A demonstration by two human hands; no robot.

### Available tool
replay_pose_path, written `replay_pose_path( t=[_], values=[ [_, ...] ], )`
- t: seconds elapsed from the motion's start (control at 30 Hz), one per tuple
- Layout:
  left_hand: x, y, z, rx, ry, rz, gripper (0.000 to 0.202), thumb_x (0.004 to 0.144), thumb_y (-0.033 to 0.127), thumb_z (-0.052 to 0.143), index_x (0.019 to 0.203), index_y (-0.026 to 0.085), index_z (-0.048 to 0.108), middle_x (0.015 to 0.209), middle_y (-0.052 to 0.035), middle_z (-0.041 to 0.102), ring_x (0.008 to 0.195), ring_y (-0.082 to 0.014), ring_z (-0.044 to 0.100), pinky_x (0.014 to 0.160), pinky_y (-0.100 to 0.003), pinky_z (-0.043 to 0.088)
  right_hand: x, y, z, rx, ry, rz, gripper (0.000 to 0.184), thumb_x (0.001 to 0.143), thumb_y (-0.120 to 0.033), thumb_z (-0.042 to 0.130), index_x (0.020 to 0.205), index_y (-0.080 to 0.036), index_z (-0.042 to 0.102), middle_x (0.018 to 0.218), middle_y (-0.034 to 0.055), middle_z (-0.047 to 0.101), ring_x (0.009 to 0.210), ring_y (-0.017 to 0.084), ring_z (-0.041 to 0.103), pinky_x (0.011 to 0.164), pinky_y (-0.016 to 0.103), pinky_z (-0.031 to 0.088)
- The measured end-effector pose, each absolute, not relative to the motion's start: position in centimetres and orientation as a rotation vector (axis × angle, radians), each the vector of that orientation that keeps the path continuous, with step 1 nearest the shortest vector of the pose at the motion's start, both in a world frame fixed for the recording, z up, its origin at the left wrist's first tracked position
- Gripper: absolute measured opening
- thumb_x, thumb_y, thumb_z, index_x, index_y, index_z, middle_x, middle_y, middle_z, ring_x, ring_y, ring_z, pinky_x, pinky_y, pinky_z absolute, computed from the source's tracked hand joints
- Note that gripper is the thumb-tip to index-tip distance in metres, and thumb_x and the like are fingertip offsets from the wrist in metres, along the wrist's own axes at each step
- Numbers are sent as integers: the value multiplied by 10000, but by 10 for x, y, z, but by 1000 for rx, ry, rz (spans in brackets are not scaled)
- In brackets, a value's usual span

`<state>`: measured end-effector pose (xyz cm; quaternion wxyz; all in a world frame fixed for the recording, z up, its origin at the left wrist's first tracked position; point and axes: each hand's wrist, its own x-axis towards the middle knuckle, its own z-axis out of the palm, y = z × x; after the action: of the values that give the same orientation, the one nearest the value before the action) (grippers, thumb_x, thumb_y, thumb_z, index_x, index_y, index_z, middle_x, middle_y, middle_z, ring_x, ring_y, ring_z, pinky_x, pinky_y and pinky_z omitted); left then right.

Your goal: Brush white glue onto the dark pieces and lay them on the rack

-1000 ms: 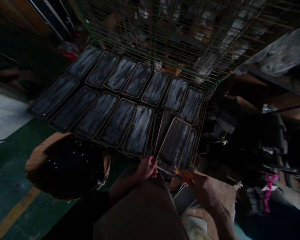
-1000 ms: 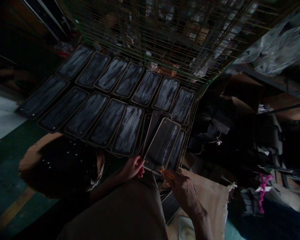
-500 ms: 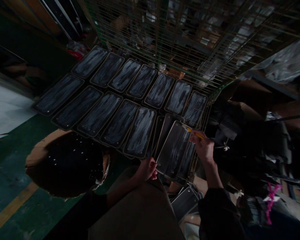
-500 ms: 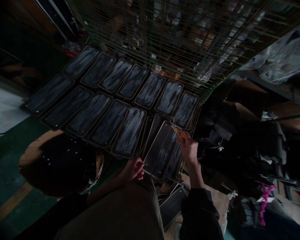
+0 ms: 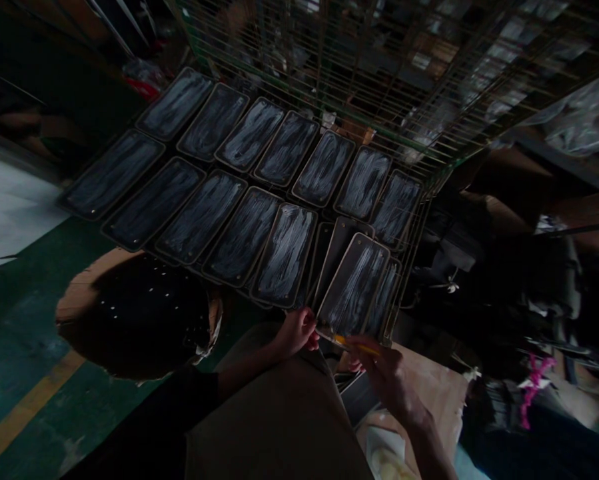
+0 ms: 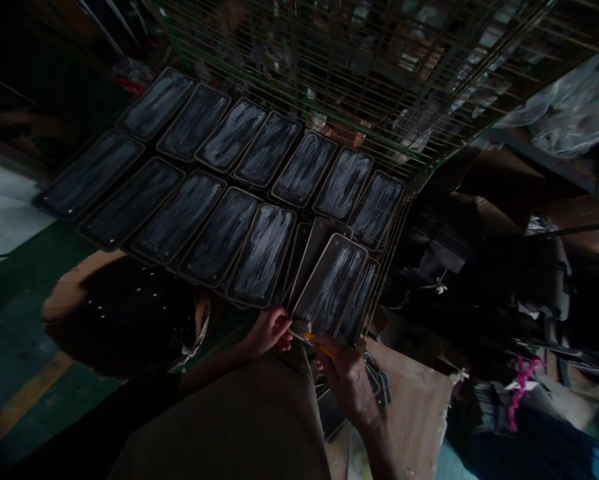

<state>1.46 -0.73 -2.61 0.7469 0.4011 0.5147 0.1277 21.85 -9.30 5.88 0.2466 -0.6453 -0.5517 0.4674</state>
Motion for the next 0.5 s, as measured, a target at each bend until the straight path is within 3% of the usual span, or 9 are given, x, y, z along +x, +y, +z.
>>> replay_pose_path(
  t=[0.2, 0.43, 0.5],
  values=[
    [15, -5, -28, 860, 1136, 262, 129, 829, 282, 555, 831, 190, 466, 563, 25, 605, 437, -150, 637, 404, -213, 495, 235, -44, 46, -1681, -1111, 1494, 343, 924, -526, 527, 988, -212, 651, 641, 1, 672, 537, 176, 673, 481, 259, 551],
    [16, -3, -27, 869, 1162, 243, 65, 822, 232, 522, 817, 198, 467, 539, 30, 592, 423, -172, 631, 394, -254, 498, 263, 3, 27, -1747, -944, 976, 396, 883, -563, 585, 994, -184, 616, 649, 6, 681, 543, 184, 669, 511, 276, 540],
    [14, -4, -28, 860, 1163, 255, 81, 819, 247, 532, 818, 198, 467, 539, 28, 592, 424, -179, 632, 393, -260, 497, 261, -7, 34, -1763, -941, 985, 375, 887, -546, 592, 999, -189, 619, 632, 1, 675, 521, 181, 654, 497, 277, 533]
  ],
)
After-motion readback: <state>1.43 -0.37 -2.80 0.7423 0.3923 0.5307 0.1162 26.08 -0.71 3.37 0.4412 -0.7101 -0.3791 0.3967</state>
